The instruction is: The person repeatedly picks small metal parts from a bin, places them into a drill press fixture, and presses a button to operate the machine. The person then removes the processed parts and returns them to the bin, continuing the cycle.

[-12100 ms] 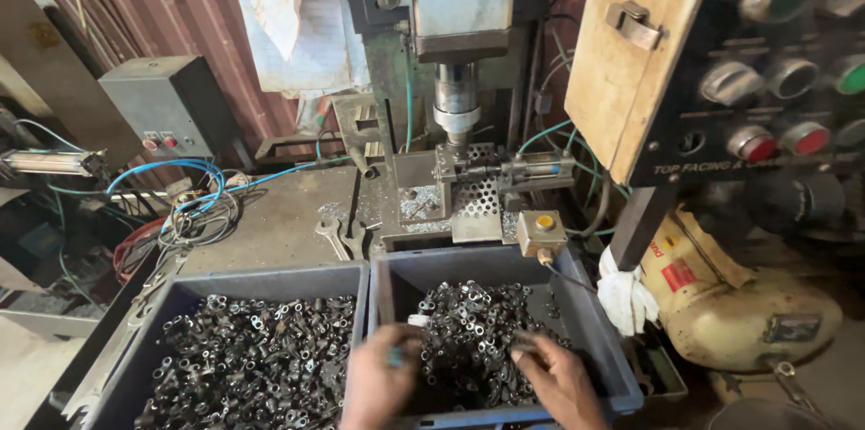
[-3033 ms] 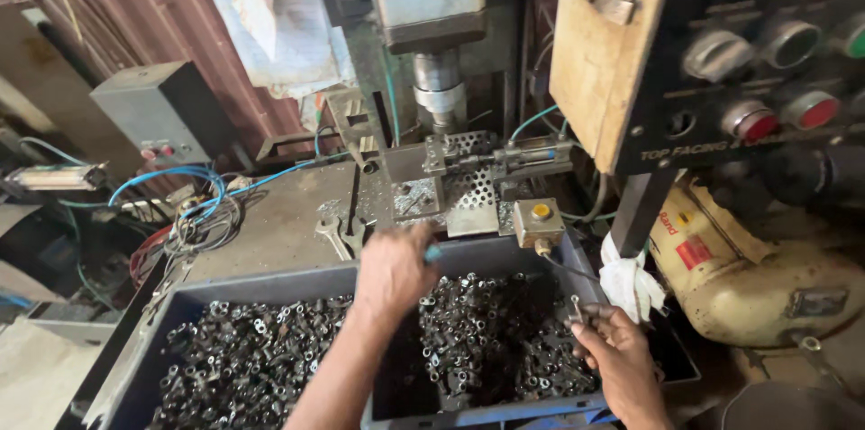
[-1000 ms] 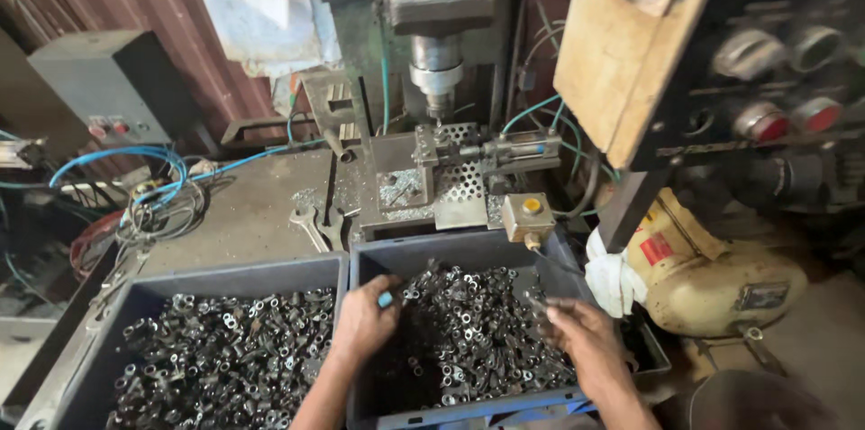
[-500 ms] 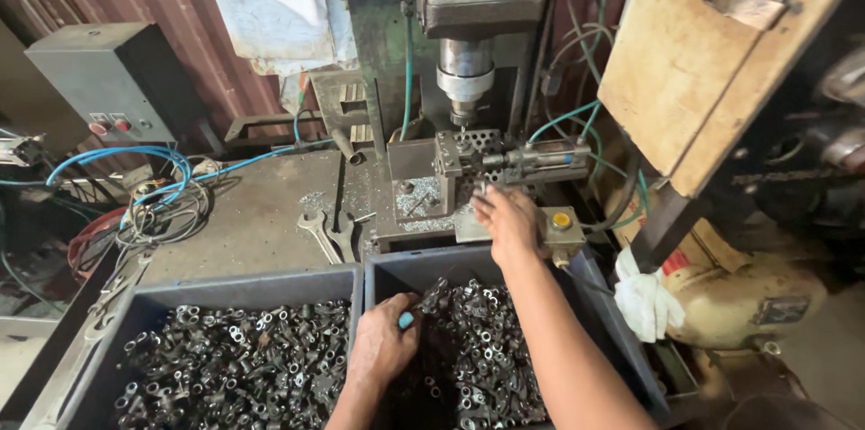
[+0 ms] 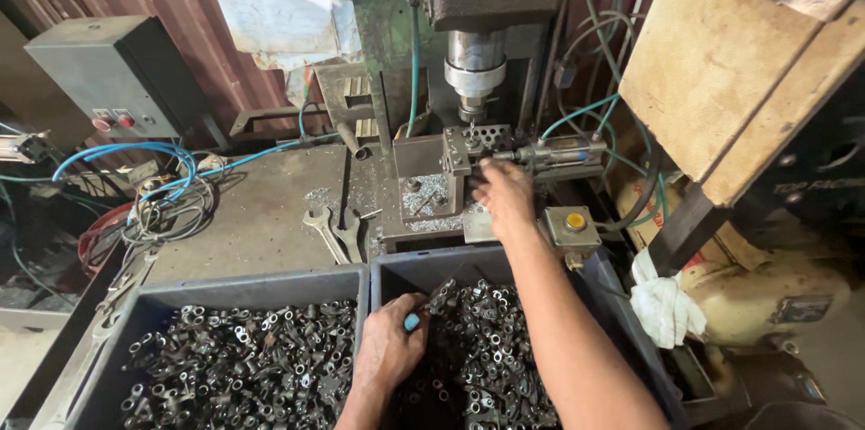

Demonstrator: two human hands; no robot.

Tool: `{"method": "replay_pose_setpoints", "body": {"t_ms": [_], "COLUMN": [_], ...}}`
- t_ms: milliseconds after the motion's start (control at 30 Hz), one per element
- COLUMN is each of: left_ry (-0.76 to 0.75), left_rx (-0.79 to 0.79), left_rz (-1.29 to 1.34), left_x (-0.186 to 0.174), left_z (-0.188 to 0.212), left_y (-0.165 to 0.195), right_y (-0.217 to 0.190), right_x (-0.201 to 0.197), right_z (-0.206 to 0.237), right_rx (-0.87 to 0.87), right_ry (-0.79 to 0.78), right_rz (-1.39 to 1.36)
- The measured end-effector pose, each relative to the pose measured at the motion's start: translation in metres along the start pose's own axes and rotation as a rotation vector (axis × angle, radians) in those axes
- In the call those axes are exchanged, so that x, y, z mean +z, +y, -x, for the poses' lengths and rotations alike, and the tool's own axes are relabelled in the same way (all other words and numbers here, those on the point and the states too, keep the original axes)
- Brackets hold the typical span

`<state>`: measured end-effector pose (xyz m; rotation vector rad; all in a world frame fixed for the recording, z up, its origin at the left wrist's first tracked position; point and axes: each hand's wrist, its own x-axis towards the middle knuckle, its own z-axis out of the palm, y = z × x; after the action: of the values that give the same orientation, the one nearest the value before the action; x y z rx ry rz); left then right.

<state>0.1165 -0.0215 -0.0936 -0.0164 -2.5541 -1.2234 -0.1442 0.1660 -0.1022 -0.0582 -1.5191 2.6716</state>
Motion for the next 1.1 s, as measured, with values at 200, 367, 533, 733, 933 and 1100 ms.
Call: {"method": "replay_pose_setpoints", "body": {"t_ms": [200, 367, 533, 733, 933, 1100], "left_ry": [0.042, 0.076, 0.055, 0.076, 0.152, 0.177], "left_rx": [0.053, 0.073, 0.033, 0.031, 0.09, 0.086], "left_rz": [-0.004, -0.004, -0.042, -0.064, -0.06, 0.029], "left_x": [0.003, 0.005, 0.006, 0.003, 0.006, 0.007], "left_z": [-0.002, -0.003, -0.003, -0.002, -0.005, -0.004], "left_y": [-0.004, -0.012, -0.009, -0.006, -0.014, -0.022], "right_y": [-0.045, -0.096, -0.119, -0.128, -0.122, -0.062], "right_x": [0.003, -0.039, -0.072, -0.078, -0.11, -0.146], "right_z": [0.048, 0.133, 0.162, 0.154, 0.206, 0.279], "right_rx": [-0.007, -0.521, -0.617, -0.645, -0.665, -0.479], "right_ry": [-0.115, 0.07, 0.19, 0.05, -0.059, -0.042], "right_rz": [0.392, 1.335, 1.633, 1.682, 1.562, 1.49]}}
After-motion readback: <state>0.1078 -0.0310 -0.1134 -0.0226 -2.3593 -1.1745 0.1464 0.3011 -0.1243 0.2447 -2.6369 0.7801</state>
